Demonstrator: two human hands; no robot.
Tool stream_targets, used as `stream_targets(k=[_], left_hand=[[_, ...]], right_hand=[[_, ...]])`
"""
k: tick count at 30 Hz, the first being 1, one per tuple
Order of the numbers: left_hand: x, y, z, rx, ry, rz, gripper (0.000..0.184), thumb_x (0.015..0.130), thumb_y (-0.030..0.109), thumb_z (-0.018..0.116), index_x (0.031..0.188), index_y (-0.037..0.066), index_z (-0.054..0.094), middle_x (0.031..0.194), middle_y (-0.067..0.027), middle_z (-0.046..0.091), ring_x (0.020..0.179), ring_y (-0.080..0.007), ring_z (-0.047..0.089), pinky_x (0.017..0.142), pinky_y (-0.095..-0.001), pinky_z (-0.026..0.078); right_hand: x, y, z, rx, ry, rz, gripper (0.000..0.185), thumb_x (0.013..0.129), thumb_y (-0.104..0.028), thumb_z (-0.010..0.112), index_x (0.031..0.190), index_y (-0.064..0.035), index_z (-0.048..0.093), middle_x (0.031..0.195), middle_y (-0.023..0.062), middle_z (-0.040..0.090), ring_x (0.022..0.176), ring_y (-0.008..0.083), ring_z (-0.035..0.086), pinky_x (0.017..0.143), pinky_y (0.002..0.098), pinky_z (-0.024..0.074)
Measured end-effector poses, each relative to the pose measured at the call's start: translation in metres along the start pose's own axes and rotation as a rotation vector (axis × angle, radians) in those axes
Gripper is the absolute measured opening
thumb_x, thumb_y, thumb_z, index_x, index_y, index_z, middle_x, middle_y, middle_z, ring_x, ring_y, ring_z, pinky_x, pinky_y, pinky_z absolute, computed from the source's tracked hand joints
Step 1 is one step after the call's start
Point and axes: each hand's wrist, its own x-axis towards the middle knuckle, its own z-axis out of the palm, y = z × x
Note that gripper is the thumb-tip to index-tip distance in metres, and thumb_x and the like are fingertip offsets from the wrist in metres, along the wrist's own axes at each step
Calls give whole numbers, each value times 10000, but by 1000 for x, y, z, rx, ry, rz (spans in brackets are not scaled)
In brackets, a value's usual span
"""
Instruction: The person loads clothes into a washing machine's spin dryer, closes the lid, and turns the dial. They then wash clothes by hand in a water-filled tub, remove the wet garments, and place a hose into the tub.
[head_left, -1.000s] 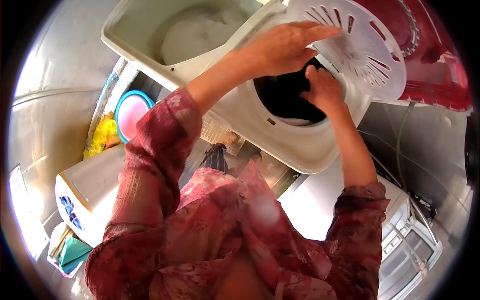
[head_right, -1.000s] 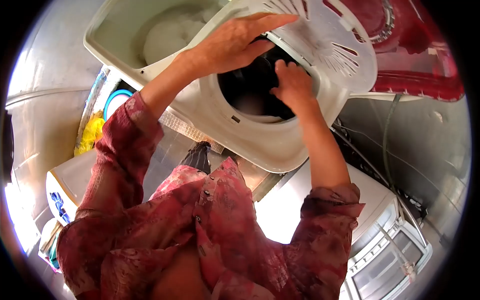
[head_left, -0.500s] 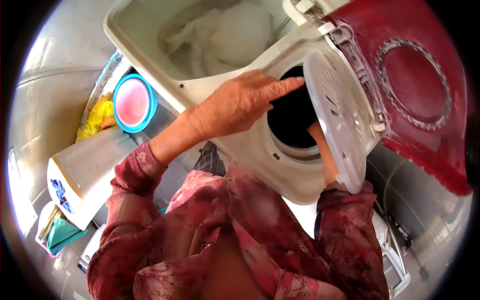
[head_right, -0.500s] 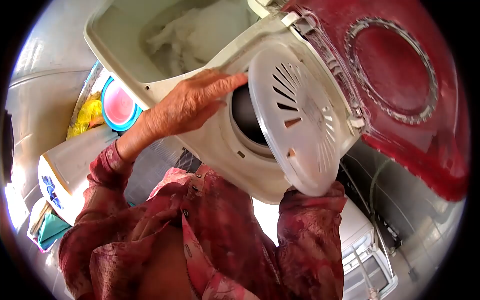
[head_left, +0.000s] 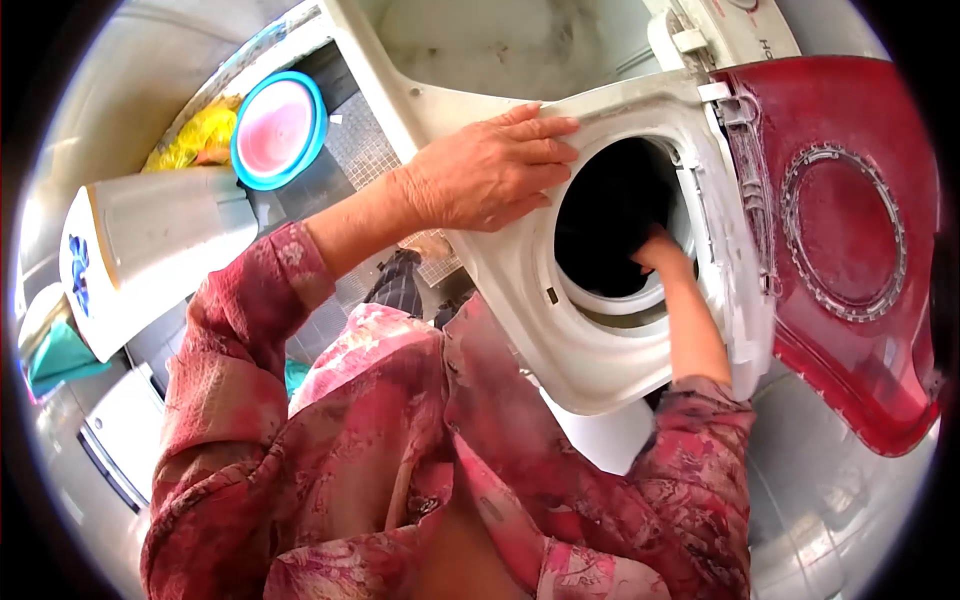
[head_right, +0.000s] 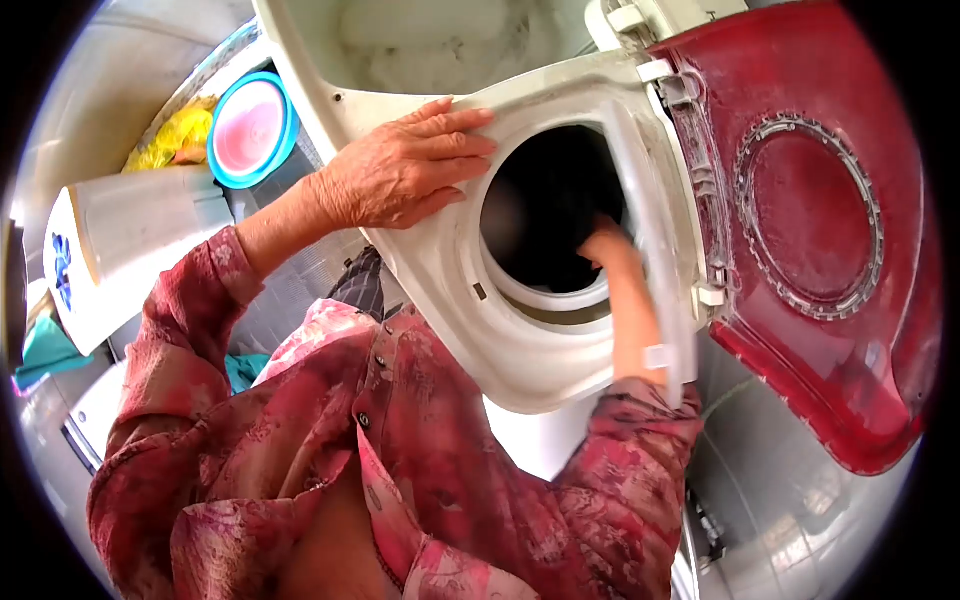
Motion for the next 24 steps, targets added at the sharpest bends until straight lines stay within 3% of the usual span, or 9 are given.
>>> stream_targets(k=[2,4,6,8,12,13,16,20,24], left_hand=[[-2,-1,3,-17,24,18,343,751,144,676,1067,30,605,1224,-88,551,1290,-263,393,1088,-454,299],[-2,-1,5,-18,40,-6,341,754,144,675,1067,26,608,1213,-94,560,1282,-268,403,1086,-456,301],[-1,0,4,-25,37,-6,333,755,150,673,1055,21,608,1208,-95,560,1278,-269,408,1077,-462,311],[0,1,2,-38,34,0,326,755,154,673,1043,18,607,1202,-95,560,1275,-271,411,1071,-465,317],[3,1,-1,-60,22,-16,312,749,166,674,1011,11,603,1189,-95,556,1266,-277,418,1060,-471,329],[2,1,0,-64,21,-18,315,743,164,678,1008,12,601,1194,-96,550,1270,-276,413,1063,-470,327],[4,1,-5,-84,-15,-27,325,734,162,687,1012,14,603,1201,-103,548,1277,-275,406,1064,-470,326],[5,-3,-7,-145,-29,-30,334,727,154,699,1020,23,608,1203,-101,552,1276,-274,413,1063,-465,330],[6,-9,-5,-228,-20,-60,342,714,140,714,1021,28,613,1180,-91,560,1269,-274,423,1053,-467,338]], right_hand=[[-14,-18,-24,-61,-123,-38,447,756,-179,662,1130,44,563,1051,226,629,721,314,673,526,358,541],[-16,-40,-32,-278,-191,-8,511,708,-162,699,1155,13,525,1003,196,631,670,301,663,555,369,549],[-19,-47,-27,-304,292,-397,502,666,-57,654,1134,49,507,1015,253,618,883,410,622,753,413,529],[24,-21,6,-190,367,-499,567,636,-48,638,1163,42,452,1055,259,596,1022,428,556,892,418,467],[58,-23,18,-127,359,-279,715,616,-128,677,1232,79,381,1198,292,501,1153,391,485,953,395,432],[70,-20,28,-297,512,-401,786,616,-180,692,1276,88,359,1240,291,471,1171,370,480,967,380,431],[99,-37,12,-363,214,-276,823,657,-235,701,1365,-15,344,1405,186,368,1274,313,389,1053,378,347],[150,-20,27,-323,402,-659,708,683,-167,679,1334,-85,412,1344,186,446,1246,343,424,1043,372,369],[192,-13,16,-182,324,-612,719,678,-142,674,1340,-83,400,1342,189,447,1249,338,421,1046,372,365]])
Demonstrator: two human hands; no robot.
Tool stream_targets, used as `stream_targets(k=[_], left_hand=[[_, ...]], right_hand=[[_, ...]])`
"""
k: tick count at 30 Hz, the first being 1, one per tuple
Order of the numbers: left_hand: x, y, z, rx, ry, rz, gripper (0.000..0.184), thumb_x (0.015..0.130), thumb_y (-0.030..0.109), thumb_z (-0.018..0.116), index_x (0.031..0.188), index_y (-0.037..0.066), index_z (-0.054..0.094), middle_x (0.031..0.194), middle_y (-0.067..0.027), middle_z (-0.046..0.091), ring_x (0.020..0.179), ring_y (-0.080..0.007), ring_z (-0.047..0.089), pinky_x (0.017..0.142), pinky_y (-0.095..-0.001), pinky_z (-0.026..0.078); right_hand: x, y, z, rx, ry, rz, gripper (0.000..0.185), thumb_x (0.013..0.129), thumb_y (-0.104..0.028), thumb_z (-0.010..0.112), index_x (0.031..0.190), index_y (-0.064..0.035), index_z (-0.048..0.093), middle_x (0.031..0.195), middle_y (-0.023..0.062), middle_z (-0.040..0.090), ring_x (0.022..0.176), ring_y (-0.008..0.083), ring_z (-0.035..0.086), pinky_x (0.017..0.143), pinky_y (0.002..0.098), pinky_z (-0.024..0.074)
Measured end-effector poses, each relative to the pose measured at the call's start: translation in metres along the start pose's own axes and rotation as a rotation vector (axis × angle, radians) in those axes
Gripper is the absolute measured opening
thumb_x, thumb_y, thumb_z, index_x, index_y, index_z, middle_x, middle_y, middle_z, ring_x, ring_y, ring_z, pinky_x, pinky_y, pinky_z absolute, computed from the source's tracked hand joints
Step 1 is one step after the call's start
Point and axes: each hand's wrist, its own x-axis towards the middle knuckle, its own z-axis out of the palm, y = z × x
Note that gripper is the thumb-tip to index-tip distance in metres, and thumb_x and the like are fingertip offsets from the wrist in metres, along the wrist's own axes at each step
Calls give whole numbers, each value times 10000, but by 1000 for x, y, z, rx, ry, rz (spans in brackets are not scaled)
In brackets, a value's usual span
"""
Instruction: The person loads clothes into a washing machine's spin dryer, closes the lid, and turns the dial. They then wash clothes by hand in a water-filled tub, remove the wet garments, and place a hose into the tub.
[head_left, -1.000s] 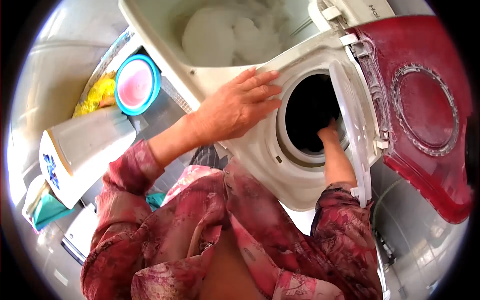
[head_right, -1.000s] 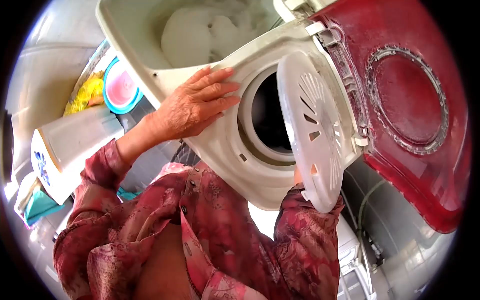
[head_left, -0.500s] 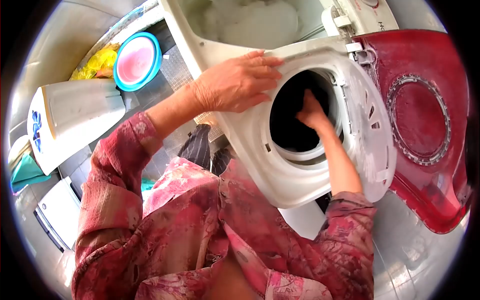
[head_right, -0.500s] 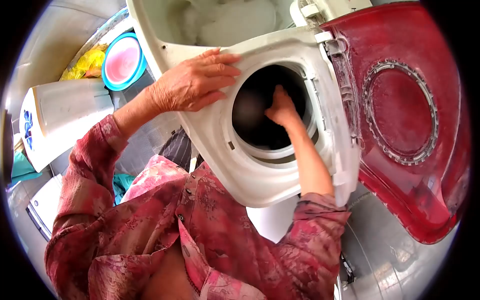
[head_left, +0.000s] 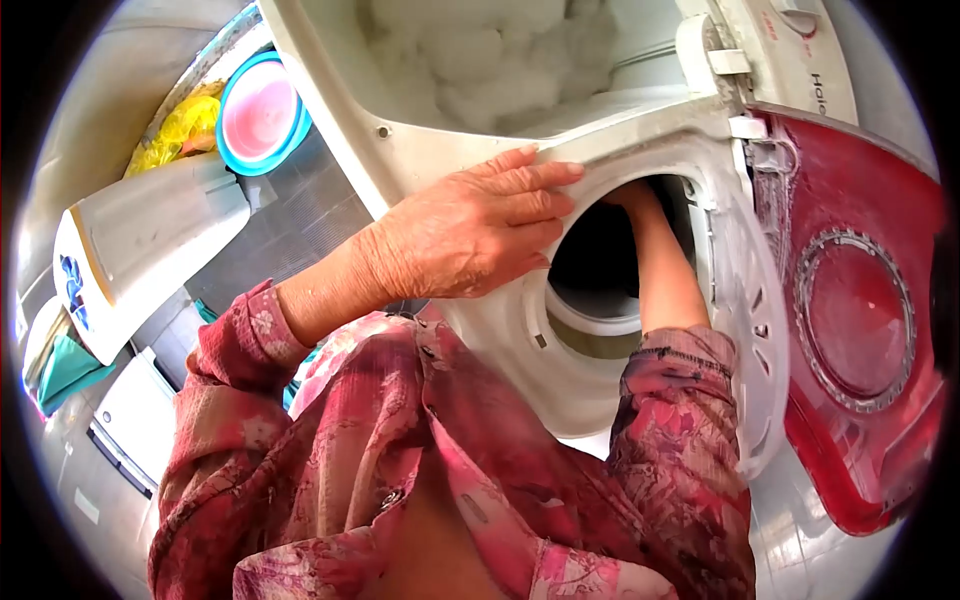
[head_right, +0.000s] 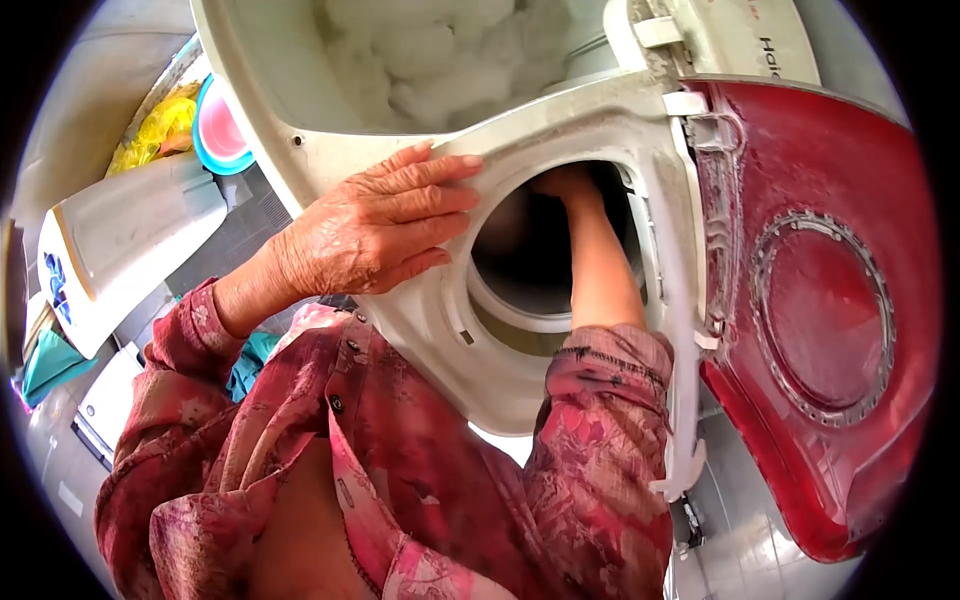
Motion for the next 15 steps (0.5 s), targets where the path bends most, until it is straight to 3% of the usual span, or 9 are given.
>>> stream_targets(k=[8,9,10,12,14,15], left_hand=[[-3,2,4,58,97,65,232,723,117,692,912,25,595,1120,-82,575,1237,-275,449,1035,-458,360],[-3,1,6,60,97,72,221,731,127,685,906,23,598,1120,-76,576,1235,-269,448,1041,-452,354],[-4,1,8,56,101,81,221,731,127,685,906,23,598,1120,-76,576,1235,-269,448,1041,-452,354],[-4,0,11,79,106,83,216,737,141,685,898,22,602,1121,-79,575,1234,-267,445,1045,-454,348],[-3,2,10,85,101,94,214,742,146,684,896,20,606,1119,-83,573,1234,-267,445,1048,-455,346],[-3,2,10,93,102,92,213,745,147,683,898,19,607,1118,-84,573,1234,-267,445,1048,-455,346]], right_hand=[[-45,-39,-15,148,82,88,744,668,-92,664,1353,-77,375,1338,196,448,1255,329,415,1052,372,359],[-65,-55,-23,75,171,61,711,649,-37,648,1314,-50,394,1245,218,501,1162,398,470,976,422,422],[-82,-78,-35,69,175,68,711,649,-37,648,1314,-50,394,1245,218,501,1162,398,470,976,422,422],[-109,-127,-63,-193,115,199,583,655,-49,649,1203,-22,452,1094,233,543,1009,428,532,846,459,481],[-135,-184,-92,-259,109,191,608,647,-176,759,1159,-51,456,1063,203,531,1030,385,519,889,461,451],[-139,-179,-79,-325,61,170,607,640,-233,766,1123,-41,453,1045,202,520,975,385,529,807,457,490]])
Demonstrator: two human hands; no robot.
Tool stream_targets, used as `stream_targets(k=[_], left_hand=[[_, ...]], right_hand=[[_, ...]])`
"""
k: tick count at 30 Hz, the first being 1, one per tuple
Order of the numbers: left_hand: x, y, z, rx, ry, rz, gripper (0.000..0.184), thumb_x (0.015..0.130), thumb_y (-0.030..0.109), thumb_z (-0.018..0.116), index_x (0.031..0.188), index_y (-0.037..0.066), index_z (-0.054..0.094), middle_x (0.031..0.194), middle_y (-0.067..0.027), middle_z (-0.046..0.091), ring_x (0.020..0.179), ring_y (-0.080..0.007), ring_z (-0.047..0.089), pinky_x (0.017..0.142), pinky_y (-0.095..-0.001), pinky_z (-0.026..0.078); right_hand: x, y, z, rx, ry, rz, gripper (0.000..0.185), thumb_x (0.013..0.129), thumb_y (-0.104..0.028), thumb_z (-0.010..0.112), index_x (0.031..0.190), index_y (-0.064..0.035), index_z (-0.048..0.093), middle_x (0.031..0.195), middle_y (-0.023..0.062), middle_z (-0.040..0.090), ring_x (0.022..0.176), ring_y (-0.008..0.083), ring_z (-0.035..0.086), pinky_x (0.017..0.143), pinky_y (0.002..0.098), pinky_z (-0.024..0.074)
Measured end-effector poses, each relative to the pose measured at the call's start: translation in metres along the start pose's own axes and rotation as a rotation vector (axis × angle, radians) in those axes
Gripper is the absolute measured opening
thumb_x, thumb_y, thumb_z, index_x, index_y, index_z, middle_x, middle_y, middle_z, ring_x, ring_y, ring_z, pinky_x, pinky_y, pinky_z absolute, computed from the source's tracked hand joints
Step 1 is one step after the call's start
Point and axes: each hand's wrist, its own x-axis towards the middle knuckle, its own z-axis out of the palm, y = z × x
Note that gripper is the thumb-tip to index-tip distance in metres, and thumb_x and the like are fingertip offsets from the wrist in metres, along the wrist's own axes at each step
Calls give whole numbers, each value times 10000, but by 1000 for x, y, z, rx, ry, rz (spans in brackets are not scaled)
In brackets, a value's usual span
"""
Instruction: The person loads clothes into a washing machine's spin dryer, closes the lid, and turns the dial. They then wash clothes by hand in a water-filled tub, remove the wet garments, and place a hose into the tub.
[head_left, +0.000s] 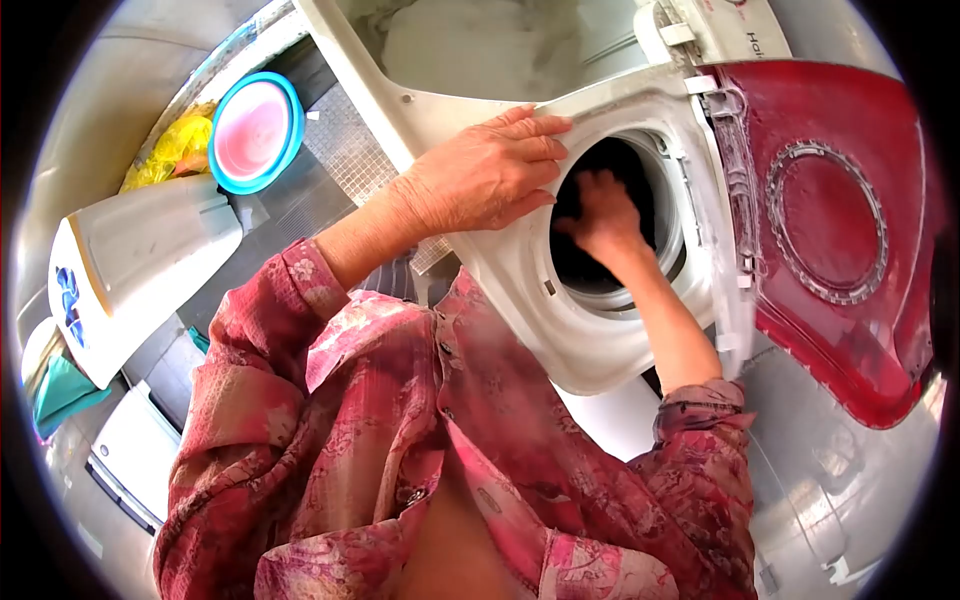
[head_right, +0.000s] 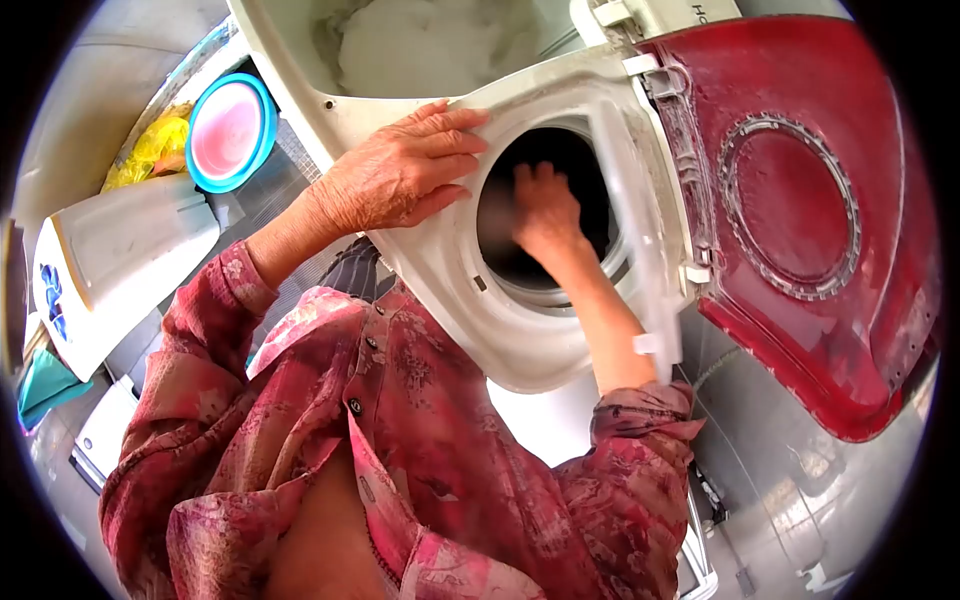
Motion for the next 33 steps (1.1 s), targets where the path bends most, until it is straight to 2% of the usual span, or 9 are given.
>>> stream_targets(k=[1,7,9,10,15,17,20,21,33], left_hand=[[0,0,0,9,0,-5,212,748,148,682,899,18,608,1116,-84,573,1234,-267,444,1047,-456,347],[-1,-3,-1,4,8,-4,205,744,134,687,894,18,610,1115,-79,575,1230,-266,448,1046,-451,350],[0,-1,0,-11,10,-6,202,743,131,687,891,19,609,1113,-78,577,1229,-265,449,1045,-450,351],[0,-1,0,-2,15,-2,197,745,134,687,887,21,609,1111,-76,578,1229,-264,450,1044,-450,353],[-1,-1,1,3,28,-9,189,752,143,687,882,27,611,1107,-74,584,1228,-261,451,1042,-447,355],[1,-1,0,-5,21,-22,191,757,151,687,886,30,615,1103,-72,588,1227,-262,453,1045,-442,352],[1,0,-1,-3,14,-34,197,757,156,687,888,28,615,1099,-74,590,1226,-262,455,1048,-439,350],[2,0,-1,0,17,-33,197,757,156,687,888,28,615,1099,-74,590,1226,-262,455,1048,-439,350],[4,1,0,-19,16,-87,236,736,168,697,900,28,604,1101,-75,586,1227,-257,451,1040,-443,355]], right_hand=[[-1,-5,12,69,-134,61,541,660,-247,742,1072,-36,461,1015,207,515,861,390,546,729,448,517],[16,-6,33,-125,-52,17,375,678,-181,700,972,-33,521,951,203,576,866,365,604,717,440,525],[18,20,24,34,-98,-188,370,727,-102,597,1086,-82,511,885,174,611,792,370,632,710,437,531],[15,19,11,90,-73,-180,356,651,-111,706,965,-49,551,949,137,623,851,326,613,703,394,518],[1,9,-14,449,-188,-56,319,662,-107,687,946,-16,576,897,135,630,729,320,609,656,370,489],[-4,6,-7,541,-256,-200,374,673,-115,690,1019,-26,580,881,114,633,698,254,613,635,332,497],[-12,-33,-22,1041,-891,158,460,755,-106,660,1187,-11,534,1088,84,634,963,191,599,797,320,502],[-19,-29,14,756,-652,-168,446,798,-97,632,1223,-27,517,1143,112,615,1082,204,557,906,345,454],[3,-28,36,486,-506,-233,437,786,-196,652,1188,-55,549,1178,155,591,1093,246,551,928,359,438]])
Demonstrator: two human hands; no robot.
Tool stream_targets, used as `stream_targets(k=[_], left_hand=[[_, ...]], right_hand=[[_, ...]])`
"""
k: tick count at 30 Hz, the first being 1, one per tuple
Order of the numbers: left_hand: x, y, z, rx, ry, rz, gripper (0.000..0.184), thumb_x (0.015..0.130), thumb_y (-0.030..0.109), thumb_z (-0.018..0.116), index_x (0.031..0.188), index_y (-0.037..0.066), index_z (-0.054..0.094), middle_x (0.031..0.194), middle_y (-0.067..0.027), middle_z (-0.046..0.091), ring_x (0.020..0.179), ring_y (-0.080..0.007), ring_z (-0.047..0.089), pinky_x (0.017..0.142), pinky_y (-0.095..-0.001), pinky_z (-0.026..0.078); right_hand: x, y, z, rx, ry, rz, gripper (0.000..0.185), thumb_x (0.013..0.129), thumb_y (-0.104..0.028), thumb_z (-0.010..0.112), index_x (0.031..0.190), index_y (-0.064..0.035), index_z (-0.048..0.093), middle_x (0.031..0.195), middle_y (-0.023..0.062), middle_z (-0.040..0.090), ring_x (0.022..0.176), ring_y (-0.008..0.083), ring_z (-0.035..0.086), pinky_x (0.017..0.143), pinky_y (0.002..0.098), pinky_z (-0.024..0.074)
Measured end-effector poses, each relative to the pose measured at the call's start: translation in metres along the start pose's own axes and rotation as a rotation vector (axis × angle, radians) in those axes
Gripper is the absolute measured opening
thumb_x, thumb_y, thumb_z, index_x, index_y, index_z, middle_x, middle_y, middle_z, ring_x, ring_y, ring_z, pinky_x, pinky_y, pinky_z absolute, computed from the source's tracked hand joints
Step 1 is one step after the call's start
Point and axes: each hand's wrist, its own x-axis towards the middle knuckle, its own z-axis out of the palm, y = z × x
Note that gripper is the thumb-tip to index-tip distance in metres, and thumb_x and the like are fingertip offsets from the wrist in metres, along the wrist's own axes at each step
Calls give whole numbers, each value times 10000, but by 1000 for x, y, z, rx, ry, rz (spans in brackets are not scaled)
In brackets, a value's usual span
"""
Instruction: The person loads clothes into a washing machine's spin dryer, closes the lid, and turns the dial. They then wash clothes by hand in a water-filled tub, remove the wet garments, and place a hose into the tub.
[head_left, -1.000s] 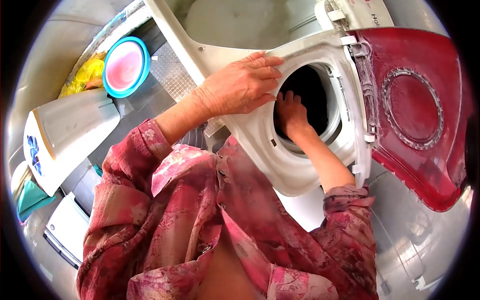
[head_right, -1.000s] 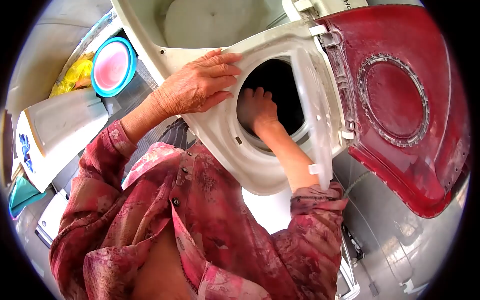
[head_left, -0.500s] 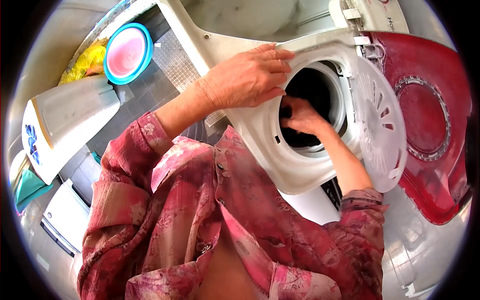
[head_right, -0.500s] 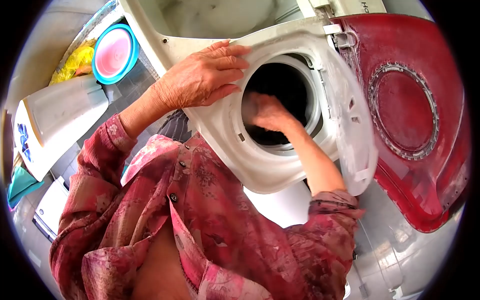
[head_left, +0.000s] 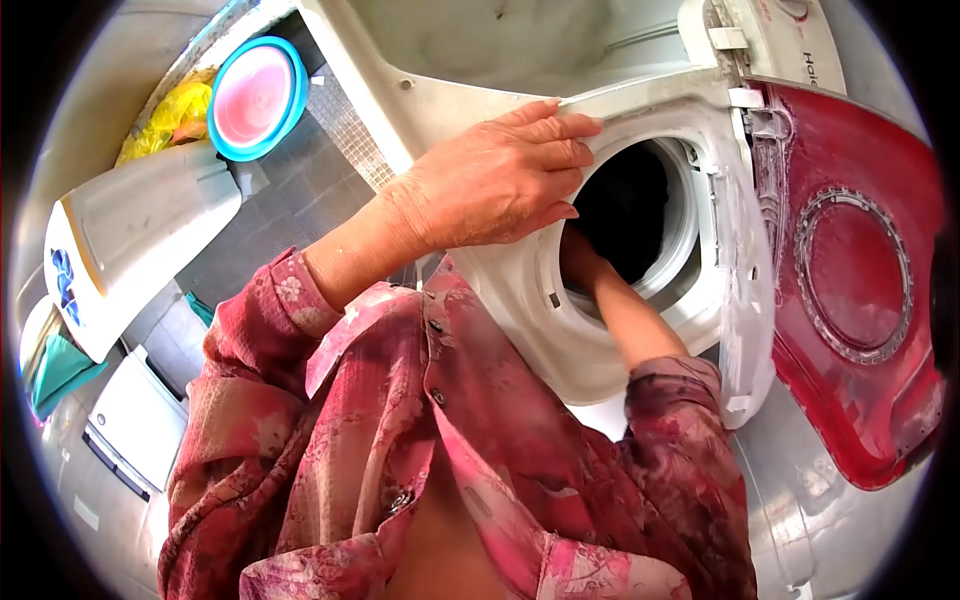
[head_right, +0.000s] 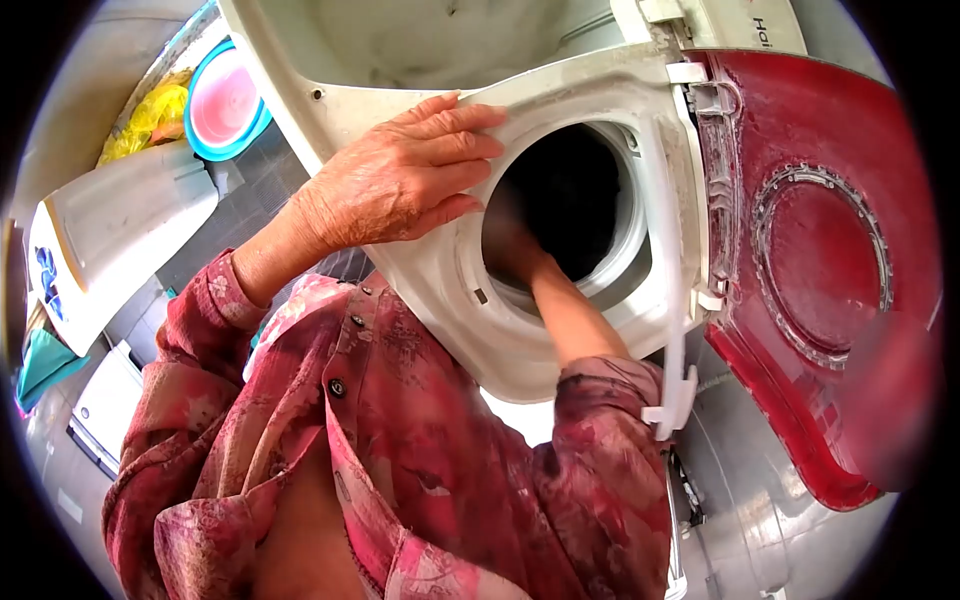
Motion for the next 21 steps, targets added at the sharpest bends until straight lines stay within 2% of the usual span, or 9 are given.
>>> stream_targets(k=[4,8,10,12,14,15,17,20,21], left_hand=[[-5,1,4,21,28,50,258,733,171,696,927,30,602,1092,-72,587,1220,-255,453,1047,-441,349],[-9,-5,5,41,42,75,224,749,168,676,921,36,618,1081,-65,594,1211,-250,459,1061,-435,336],[-6,-4,5,46,39,69,204,750,164,675,900,36,622,1081,-68,595,1214,-250,458,1062,-433,334],[-5,-4,7,50,48,80,202,751,164,676,898,36,623,1080,-69,594,1215,-250,458,1062,-434,333],[-6,-4,9,51,53,80,200,752,164,677,896,36,623,1079,-71,593,1216,-249,457,1063,-434,332],[-6,-4,9,44,48,81,203,752,165,678,898,36,622,1079,-72,592,1217,-249,456,1062,-435,332],[-4,-6,5,51,46,86,205,753,166,679,900,35,621,1079,-73,591,1219,-248,455,1061,-436,333],[-6,-3,5,55,33,91,216,753,168,680,909,31,619,1079,-75,591,1219,-253,456,1058,-440,336],[-5,-4,5,56,34,90,221,752,167,682,911,28,617,1081,-74,590,1217,-256,458,1057,-441,337]], right_hand=[[8,33,34,89,5,-71,431,781,-203,652,1175,-55,557,1163,154,600,1059,248,569,904,360,452],[3,55,32,-181,121,-282,425,777,-210,653,1162,-55,565,1148,153,609,1024,250,586,880,360,465],[3,55,-30,188,-631,363,385,771,-194,653,1118,-45,575,1102,135,626,938,240,610,805,369,494],[-34,21,-78,391,111,421,334,760,-217,675,1027,-32,600,976,141,652,857,278,625,761,388,503],[-33,42,-81,-459,674,213,385,753,-236,698,1057,-25,592,1010,198,623,942,314,623,782,433,503],[-26,49,-75,-454,675,213,385,753,-236,698,1057,-25,592,1010,198,623,942,314,623,782,433,503],[-11,55,-67,-526,580,418,327,747,-216,709,998,-34,602,1018,188,609,951,356,602,783,443,496],[-16,48,-66,-421,593,224,279,746,-166,700,975,-51,590,1024,153,593,906,368,600,753,452,495],[-22,40,-65,-423,596,222,279,746,-166,700,975,-51,590,1024,153,593,906,368,600,753,452,495]])
